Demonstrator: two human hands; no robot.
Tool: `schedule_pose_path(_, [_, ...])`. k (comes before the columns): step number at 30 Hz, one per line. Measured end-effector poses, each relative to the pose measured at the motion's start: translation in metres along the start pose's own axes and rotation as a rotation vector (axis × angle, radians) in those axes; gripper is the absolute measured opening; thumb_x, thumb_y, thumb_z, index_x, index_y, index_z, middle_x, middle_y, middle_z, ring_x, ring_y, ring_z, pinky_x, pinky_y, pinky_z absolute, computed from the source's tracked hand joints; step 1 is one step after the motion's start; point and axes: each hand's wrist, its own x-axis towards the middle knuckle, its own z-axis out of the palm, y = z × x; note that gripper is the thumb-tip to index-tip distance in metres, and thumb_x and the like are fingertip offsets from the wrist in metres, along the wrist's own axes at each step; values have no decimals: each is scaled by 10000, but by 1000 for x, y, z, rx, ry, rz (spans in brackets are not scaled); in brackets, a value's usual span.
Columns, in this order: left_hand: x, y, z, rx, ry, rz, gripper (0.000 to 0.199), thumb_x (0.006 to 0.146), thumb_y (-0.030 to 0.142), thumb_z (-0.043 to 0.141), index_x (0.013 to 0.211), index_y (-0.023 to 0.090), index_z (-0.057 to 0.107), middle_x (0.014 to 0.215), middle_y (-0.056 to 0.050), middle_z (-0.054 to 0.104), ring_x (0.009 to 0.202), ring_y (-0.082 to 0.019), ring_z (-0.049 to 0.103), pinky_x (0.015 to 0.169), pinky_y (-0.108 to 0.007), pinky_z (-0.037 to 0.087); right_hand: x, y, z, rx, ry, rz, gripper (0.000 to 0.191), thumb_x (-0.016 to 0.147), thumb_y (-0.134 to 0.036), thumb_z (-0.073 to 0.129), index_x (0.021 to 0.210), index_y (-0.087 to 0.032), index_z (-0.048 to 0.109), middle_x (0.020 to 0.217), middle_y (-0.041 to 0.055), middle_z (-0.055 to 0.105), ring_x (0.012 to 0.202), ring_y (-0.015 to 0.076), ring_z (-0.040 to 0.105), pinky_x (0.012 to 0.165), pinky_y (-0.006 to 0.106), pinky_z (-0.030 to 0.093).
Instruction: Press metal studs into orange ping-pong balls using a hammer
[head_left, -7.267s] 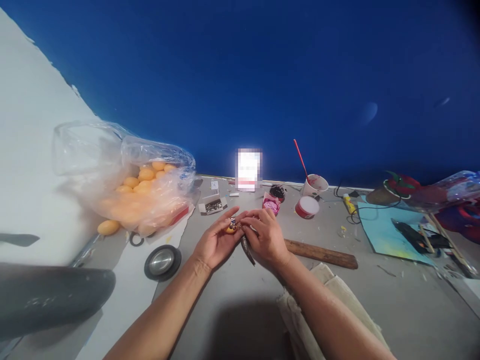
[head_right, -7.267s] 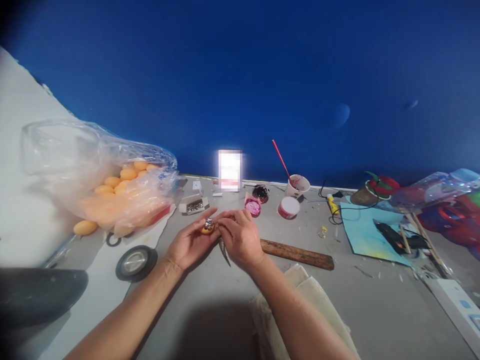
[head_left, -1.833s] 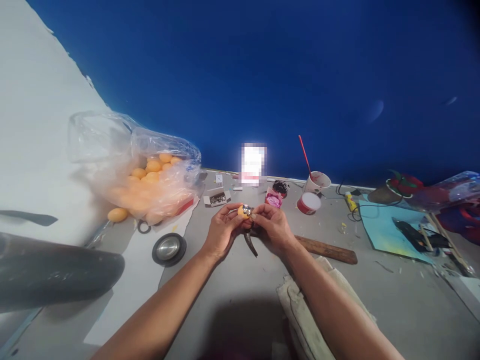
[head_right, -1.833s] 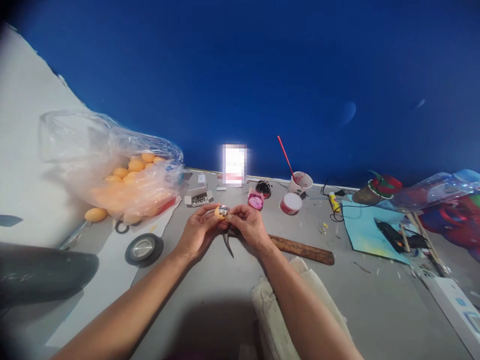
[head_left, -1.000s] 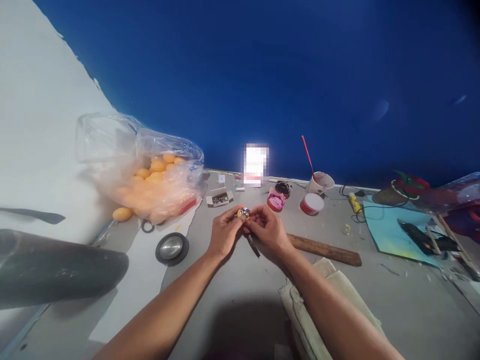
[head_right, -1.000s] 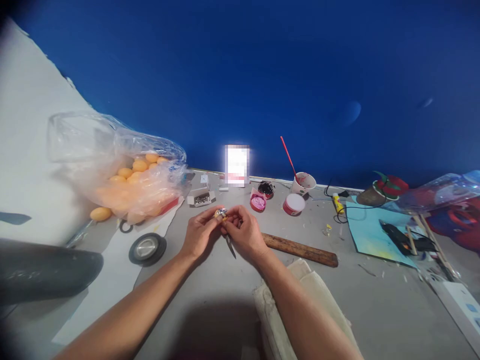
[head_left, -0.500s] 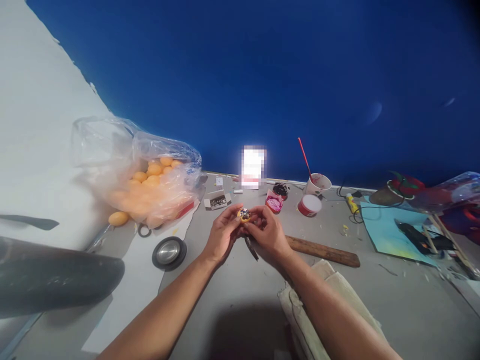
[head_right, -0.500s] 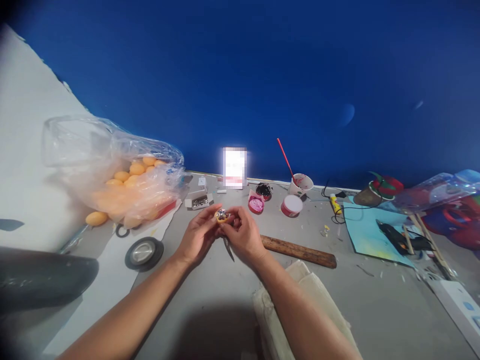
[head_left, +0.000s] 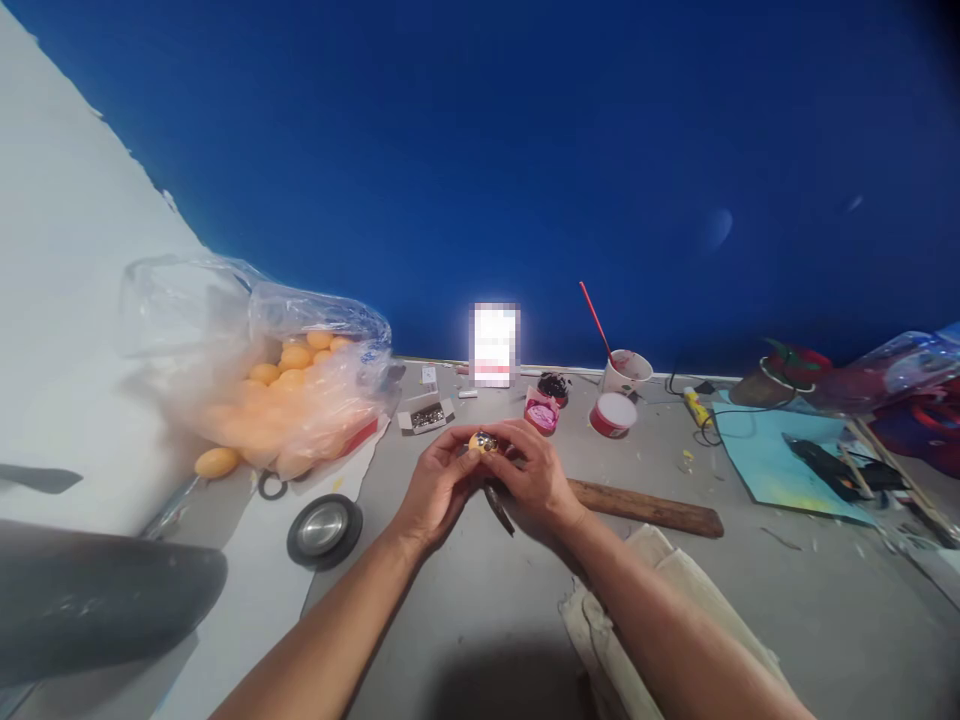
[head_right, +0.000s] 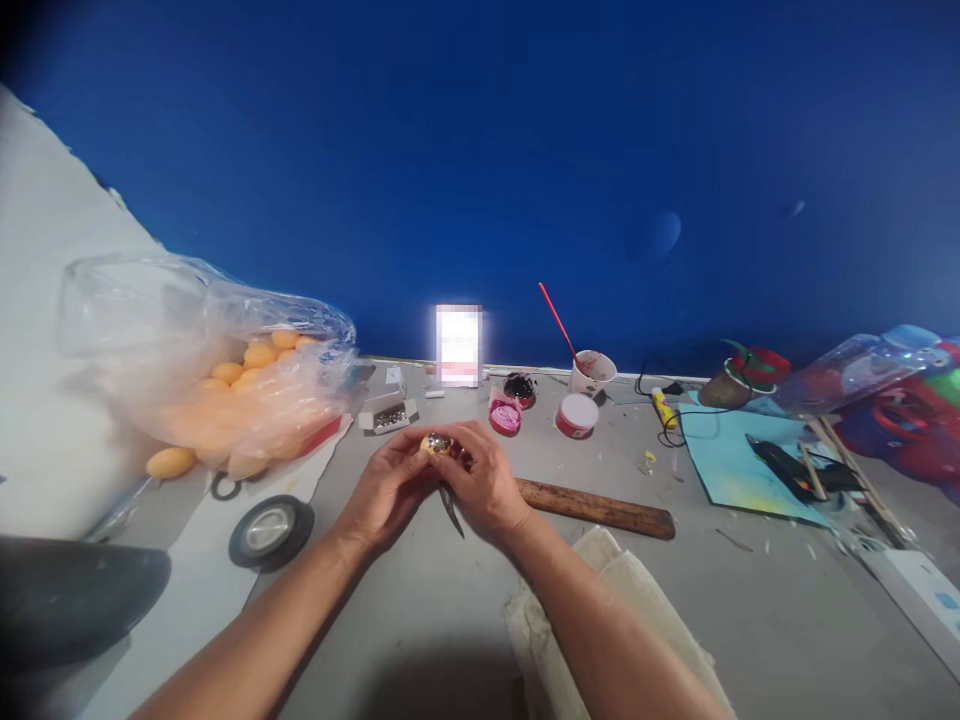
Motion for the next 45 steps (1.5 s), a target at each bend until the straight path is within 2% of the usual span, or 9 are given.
schedule_pose_path(3, [0, 0, 2, -20, 2, 9, 385, 702, 209, 942, 1030, 154, 749, 978, -60, 771, 848, -162, 738, 798, -260, 599, 0, 2, 1, -17, 22, -110, 216, 962, -224, 633, 1137, -263, 752, 1079, 76, 753, 1014, 219, 697, 913, 374, 577])
schedule_pose_path(10, [-1, 1, 2, -35, 6, -15, 412, 667, 193, 965, 988, 159, 709, 965, -43, 757, 865, -168, 744, 796, -266, 599, 1, 2, -2, -54, -10, -188, 286, 911, -170, 613, 1166, -215, 732, 1121, 105, 758, 1037, 228, 701, 933, 376, 575])
schedule_pose_path(12, [-1, 0, 1, -49, 3, -23, 430, 661, 175, 964, 992, 170, 689, 980, -38, 761, 903, -184, 754, 829, -288, 605, 1, -4, -2, -22, -28, -133, 322, 865, -166, 609, 1159, -203, 733, 1120, 101, 752, 1013, 227, 695, 891, 358, 579])
schedule_pose_path(16, [0, -1, 0, -79, -22, -23, 465, 654, 175, 966, 1009, 179, 665, 1016, -46, 775, 941, -206, 772, 879, -314, 611, -2, -16, -1, 149, -41, 162, 367, 837, -208, 572, 1166, -215, 735, 1098, 60, 755, 946, 212, 690, 826, 334, 571])
schedule_pose_path(18, [2, -3, -2, -90, -29, -17, 492, 637, 164, 974, 1015, 182, 659, 1029, -47, 779, 954, -206, 778, 907, -307, 607, -3, -18, -1, 202, -47, 239, 368, 832, -238, 575, 1160, -219, 741, 1047, 44, 762, 878, 200, 683, 798, 329, 561])
schedule_pose_path(28, [2, -6, -6, -102, -21, -9, 428, 710, 150, 932, 1044, 191, 668, 1040, -49, 783, 967, -179, 770, 930, -285, 595, -2, -12, 1, 305, -50, 283, 359, 819, -298, 631, 1149, -226, 752, 806, -4, 705, 661, 149, 578, 635, 280, 484])
schedule_pose_path(36, [4, -4, -6, -134, -47, -8, 412, 687, 139, 949, 1014, 166, 700, 1006, -58, 785, 936, -162, 767, 881, -242, 622, -2, -9, 0, 384, -73, 290, 355, 863, -374, 672, 1172, -221, 757, 937, 41, 751, 797, 190, 673, 707, 299, 554])
schedule_pose_path(41, [4, -2, -8, -124, -21, -69, 434, 740, 137, 912, 1134, 157, 732, 1085, -81, 781, 965, -163, 771, 901, -232, 628, -2, -1, 1, 476, -61, 310, 366, 902, -398, 645, 1208, -225, 750, 1108, 73, 768, 1010, 241, 711, 886, 372, 591])
schedule_pose_path(45, [1, 1, -3, -86, -21, -52, 423, 766, 165, 889, 1167, 140, 759, 1118, -111, 782, 1029, -197, 764, 923, -251, 623, -1, -1, 1, 393, -38, 285, 348, 877, -369, 664, 1182, -237, 766, 1108, 65, 776, 991, 239, 704, 887, 387, 593])
